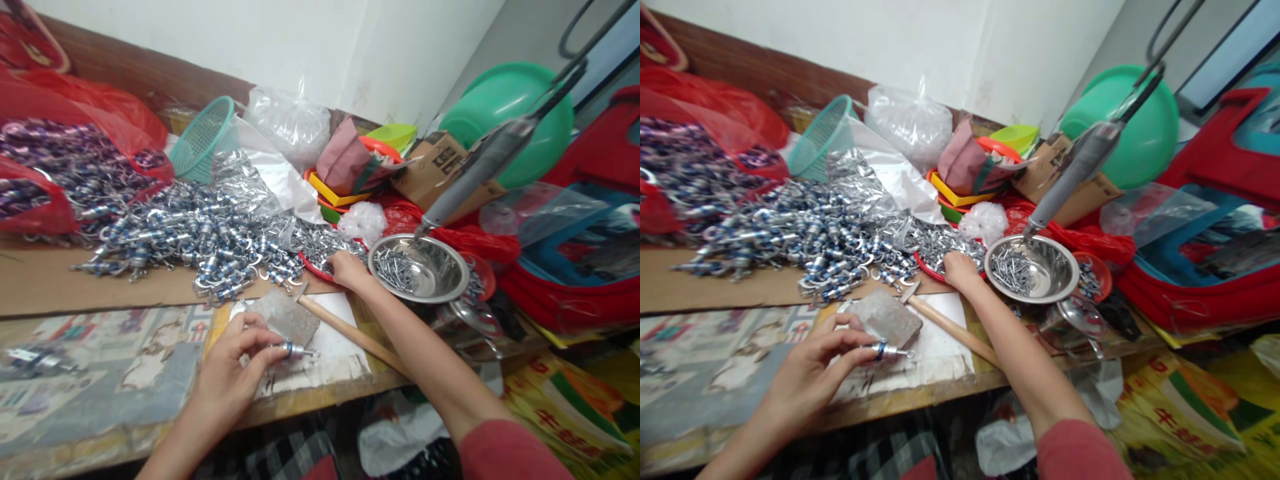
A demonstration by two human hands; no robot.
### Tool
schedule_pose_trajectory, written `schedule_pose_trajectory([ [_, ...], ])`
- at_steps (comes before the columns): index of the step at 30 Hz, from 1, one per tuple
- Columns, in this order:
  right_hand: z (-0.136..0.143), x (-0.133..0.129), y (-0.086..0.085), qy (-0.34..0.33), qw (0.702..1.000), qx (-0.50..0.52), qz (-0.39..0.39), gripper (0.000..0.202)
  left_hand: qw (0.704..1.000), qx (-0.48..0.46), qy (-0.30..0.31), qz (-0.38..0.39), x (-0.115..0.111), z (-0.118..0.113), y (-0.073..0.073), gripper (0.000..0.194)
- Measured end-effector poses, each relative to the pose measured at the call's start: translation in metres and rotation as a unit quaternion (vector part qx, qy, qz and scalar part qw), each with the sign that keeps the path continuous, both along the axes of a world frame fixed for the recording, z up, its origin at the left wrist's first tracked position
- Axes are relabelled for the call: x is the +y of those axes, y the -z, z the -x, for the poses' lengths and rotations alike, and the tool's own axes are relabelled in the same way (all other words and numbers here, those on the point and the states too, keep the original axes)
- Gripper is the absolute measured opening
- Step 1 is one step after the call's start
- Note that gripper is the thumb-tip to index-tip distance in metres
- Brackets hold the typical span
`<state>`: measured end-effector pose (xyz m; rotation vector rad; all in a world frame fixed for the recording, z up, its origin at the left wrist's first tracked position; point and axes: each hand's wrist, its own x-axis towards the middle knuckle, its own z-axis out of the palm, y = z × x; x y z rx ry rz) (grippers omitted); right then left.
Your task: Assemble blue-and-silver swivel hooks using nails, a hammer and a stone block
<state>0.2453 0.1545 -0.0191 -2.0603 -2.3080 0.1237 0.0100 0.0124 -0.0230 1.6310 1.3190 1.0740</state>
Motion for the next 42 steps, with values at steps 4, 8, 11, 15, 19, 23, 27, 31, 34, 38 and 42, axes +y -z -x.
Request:
schedule_pose_trajectory([
  [4, -0.006, -0.001, 0.001, -0.003, 1.0, 0.023, -0.014, 0.021, 1.0, -0.005, 0.024, 0.014, 0.002, -0.002, 0.0, 0.014],
  [8, -0.023, -0.015, 0.003, 0.022, 0.992, 0.084, -0.094, 0.018, 0.999, -0.009, 0.022, 0.021, 0.002, -0.003, -0.001, 0.015],
  [11, -0.03, -0.027, 0.001, 0.045, 0.977, 0.137, -0.157, 0.021, 1.0, -0.01, -0.007, 0.012, 0.001, -0.005, -0.001, 0.017],
  [15, -0.011, -0.052, -0.007, 0.019, 0.953, 0.231, -0.197, 0.021, 0.999, -0.029, -0.039, 0.019, -0.002, -0.007, 0.0, 0.03],
  [19, 0.034, -0.097, -0.013, -0.092, 0.924, 0.335, -0.158, 0.014, 0.997, -0.066, -0.027, 0.022, -0.003, -0.01, 0.004, 0.037],
  [23, 0.061, -0.132, -0.012, -0.229, 0.841, 0.479, -0.107, 0.021, 0.996, -0.085, -0.025, 0.024, -0.003, -0.012, 0.006, 0.04],
  [27, 0.061, -0.136, -0.009, -0.259, 0.826, 0.485, -0.126, 0.031, 0.997, -0.066, -0.033, 0.028, -0.003, -0.012, 0.004, 0.038],
  [31, 0.058, -0.136, -0.01, -0.255, 0.829, 0.479, -0.133, 0.031, 0.999, -0.022, -0.04, 0.001, -0.002, -0.011, -0.001, 0.029],
  [34, 0.058, -0.138, -0.009, -0.231, 0.842, 0.469, -0.135, 0.028, 0.999, -0.011, -0.041, -0.013, -0.003, -0.01, -0.003, 0.026],
  [38, 0.057, -0.138, -0.007, -0.246, 0.839, 0.464, -0.141, 0.031, 0.999, -0.008, -0.037, -0.016, -0.002, -0.01, -0.002, 0.024],
  [42, 0.057, -0.139, -0.006, -0.266, 0.826, 0.479, -0.135, 0.032, 1.0, -0.027, 0.002, -0.015, -0.002, -0.009, -0.003, 0.012],
])
